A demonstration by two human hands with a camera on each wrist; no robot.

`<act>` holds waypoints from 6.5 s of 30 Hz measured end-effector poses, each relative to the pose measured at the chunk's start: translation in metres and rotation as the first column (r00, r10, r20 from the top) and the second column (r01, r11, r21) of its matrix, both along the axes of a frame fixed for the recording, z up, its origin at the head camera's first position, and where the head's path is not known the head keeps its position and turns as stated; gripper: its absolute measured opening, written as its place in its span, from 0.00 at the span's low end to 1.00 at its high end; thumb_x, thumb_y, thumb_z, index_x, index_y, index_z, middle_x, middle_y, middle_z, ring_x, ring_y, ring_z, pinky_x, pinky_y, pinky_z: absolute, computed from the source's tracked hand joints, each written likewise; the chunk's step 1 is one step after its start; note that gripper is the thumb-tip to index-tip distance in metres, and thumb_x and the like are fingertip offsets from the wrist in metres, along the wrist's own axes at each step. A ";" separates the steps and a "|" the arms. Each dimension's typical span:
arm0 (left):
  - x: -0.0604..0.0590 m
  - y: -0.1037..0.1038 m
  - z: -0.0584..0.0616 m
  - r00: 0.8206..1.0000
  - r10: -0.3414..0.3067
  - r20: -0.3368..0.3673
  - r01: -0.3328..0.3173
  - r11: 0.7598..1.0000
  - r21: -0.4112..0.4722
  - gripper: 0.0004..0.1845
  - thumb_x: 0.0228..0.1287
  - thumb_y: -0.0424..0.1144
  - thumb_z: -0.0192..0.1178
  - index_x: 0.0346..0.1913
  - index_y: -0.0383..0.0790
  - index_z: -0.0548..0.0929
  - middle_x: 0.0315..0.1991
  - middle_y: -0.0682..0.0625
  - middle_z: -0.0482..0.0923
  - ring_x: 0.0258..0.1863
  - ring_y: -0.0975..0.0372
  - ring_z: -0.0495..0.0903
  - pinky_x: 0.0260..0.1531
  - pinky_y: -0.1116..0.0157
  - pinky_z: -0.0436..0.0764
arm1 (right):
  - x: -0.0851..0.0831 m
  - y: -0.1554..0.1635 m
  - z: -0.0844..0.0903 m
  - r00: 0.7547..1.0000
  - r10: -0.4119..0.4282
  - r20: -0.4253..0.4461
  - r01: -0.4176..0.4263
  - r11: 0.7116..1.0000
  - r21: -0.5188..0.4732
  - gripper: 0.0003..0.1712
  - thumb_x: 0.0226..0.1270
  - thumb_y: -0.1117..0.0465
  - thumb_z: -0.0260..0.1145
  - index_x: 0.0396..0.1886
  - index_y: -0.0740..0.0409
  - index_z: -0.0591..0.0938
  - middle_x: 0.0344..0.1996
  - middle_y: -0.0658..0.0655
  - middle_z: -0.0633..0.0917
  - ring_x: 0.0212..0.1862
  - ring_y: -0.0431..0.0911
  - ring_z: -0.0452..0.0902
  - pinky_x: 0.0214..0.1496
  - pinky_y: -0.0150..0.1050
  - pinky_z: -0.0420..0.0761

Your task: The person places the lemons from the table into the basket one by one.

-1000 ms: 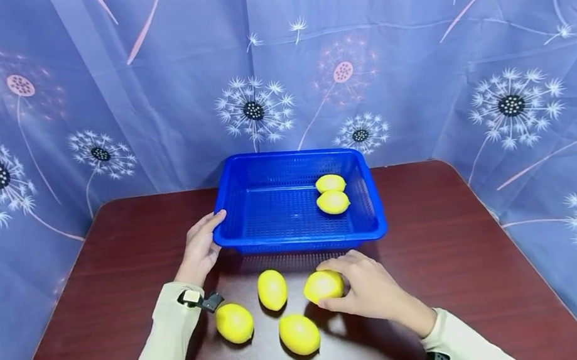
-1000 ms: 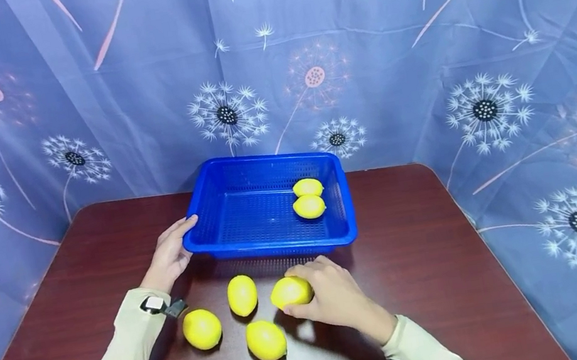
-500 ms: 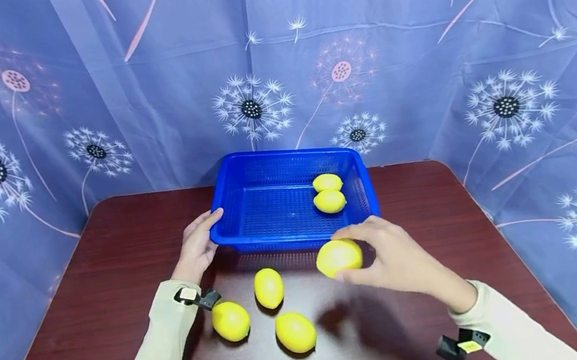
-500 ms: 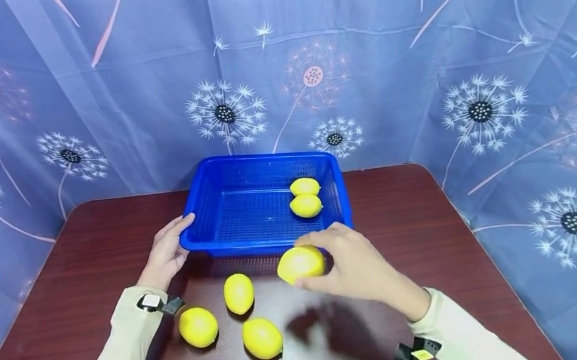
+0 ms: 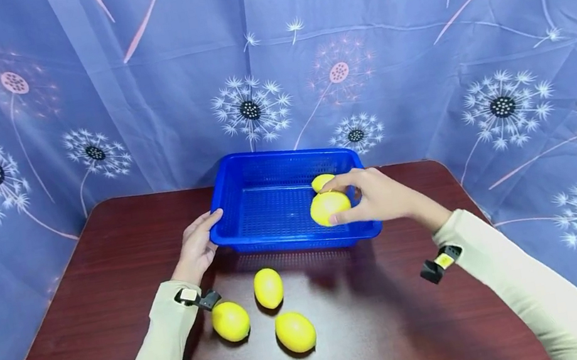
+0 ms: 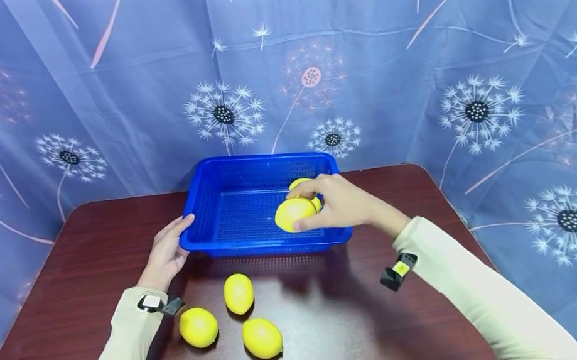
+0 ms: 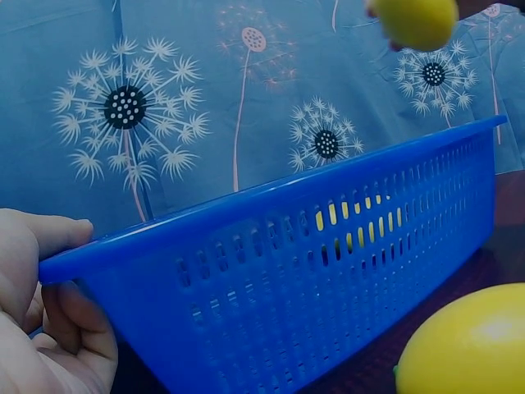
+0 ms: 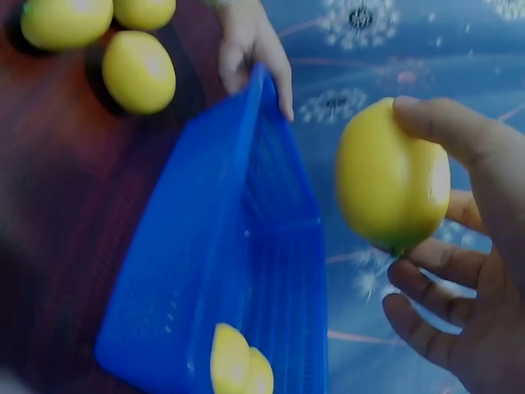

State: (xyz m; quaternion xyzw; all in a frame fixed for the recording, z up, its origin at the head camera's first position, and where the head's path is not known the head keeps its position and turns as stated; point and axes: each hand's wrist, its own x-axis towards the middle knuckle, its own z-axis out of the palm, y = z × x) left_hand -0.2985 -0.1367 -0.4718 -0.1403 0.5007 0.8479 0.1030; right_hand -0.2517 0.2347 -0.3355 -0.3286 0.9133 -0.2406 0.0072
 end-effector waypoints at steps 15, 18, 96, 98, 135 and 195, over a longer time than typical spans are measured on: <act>-0.002 -0.002 -0.001 1.000 -0.008 -0.001 0.008 1.000 -0.029 0.08 0.69 0.42 0.69 0.46 0.46 0.83 0.43 0.54 0.87 0.45 0.62 0.87 0.50 0.66 0.86 | -0.094 -0.012 -0.019 0.996 -0.004 0.085 0.000 0.999 0.053 0.29 0.62 0.45 0.76 0.61 0.50 0.83 0.45 0.51 0.88 0.45 0.45 0.81 0.41 0.43 0.80; -0.002 -0.001 -0.002 1.000 -0.010 0.003 0.010 1.000 -0.024 0.07 0.69 0.41 0.69 0.45 0.46 0.83 0.44 0.54 0.87 0.47 0.62 0.86 0.50 0.66 0.85 | -0.109 -0.013 -0.029 0.993 -0.019 0.116 0.011 0.998 0.066 0.29 0.62 0.46 0.76 0.61 0.51 0.83 0.45 0.53 0.88 0.44 0.46 0.81 0.46 0.45 0.80; -0.003 0.001 -0.003 1.000 0.008 -0.010 -0.008 1.000 0.001 0.02 0.70 0.37 0.67 0.38 0.47 0.85 0.32 0.55 0.87 0.30 0.67 0.86 0.30 0.73 0.85 | 0.109 -0.072 -0.101 0.957 -0.087 -0.278 0.054 0.991 -0.124 0.24 0.51 0.42 0.80 0.42 0.51 0.90 0.36 0.44 0.89 0.40 0.38 0.81 0.40 0.36 0.84; -0.003 0.001 -0.003 1.000 0.012 -0.009 -0.012 1.000 -0.002 0.03 0.70 0.37 0.67 0.36 0.47 0.85 0.31 0.55 0.87 0.30 0.67 0.86 0.30 0.73 0.85 | 0.115 -0.075 -0.109 0.961 -0.078 -0.264 0.053 0.993 -0.101 0.26 0.51 0.38 0.80 0.42 0.50 0.90 0.37 0.43 0.90 0.40 0.38 0.81 0.38 0.35 0.83; -0.004 -0.002 -0.004 1.000 0.003 -0.020 -0.003 1.000 -0.001 0.02 0.70 0.38 0.67 0.38 0.48 0.84 0.34 0.56 0.87 0.34 0.65 0.86 0.37 0.70 0.86 | 0.135 -0.101 -0.150 0.996 -0.070 -0.061 0.072 0.997 0.030 0.28 0.50 0.38 0.78 0.48 0.46 0.86 0.37 0.43 0.88 0.33 0.36 0.74 0.29 0.29 0.72; -0.004 -0.001 -0.005 1.000 0.007 -0.019 -0.007 1.000 0.009 0.02 0.72 0.38 0.65 0.40 0.47 0.86 0.37 0.56 0.87 0.38 0.64 0.87 0.42 0.69 0.87 | -0.083 -0.032 -0.001 0.952 0.295 0.086 -0.305 0.941 0.145 0.37 0.55 0.48 0.81 0.66 0.49 0.82 0.56 0.50 0.87 0.47 0.45 0.83 0.48 0.47 0.85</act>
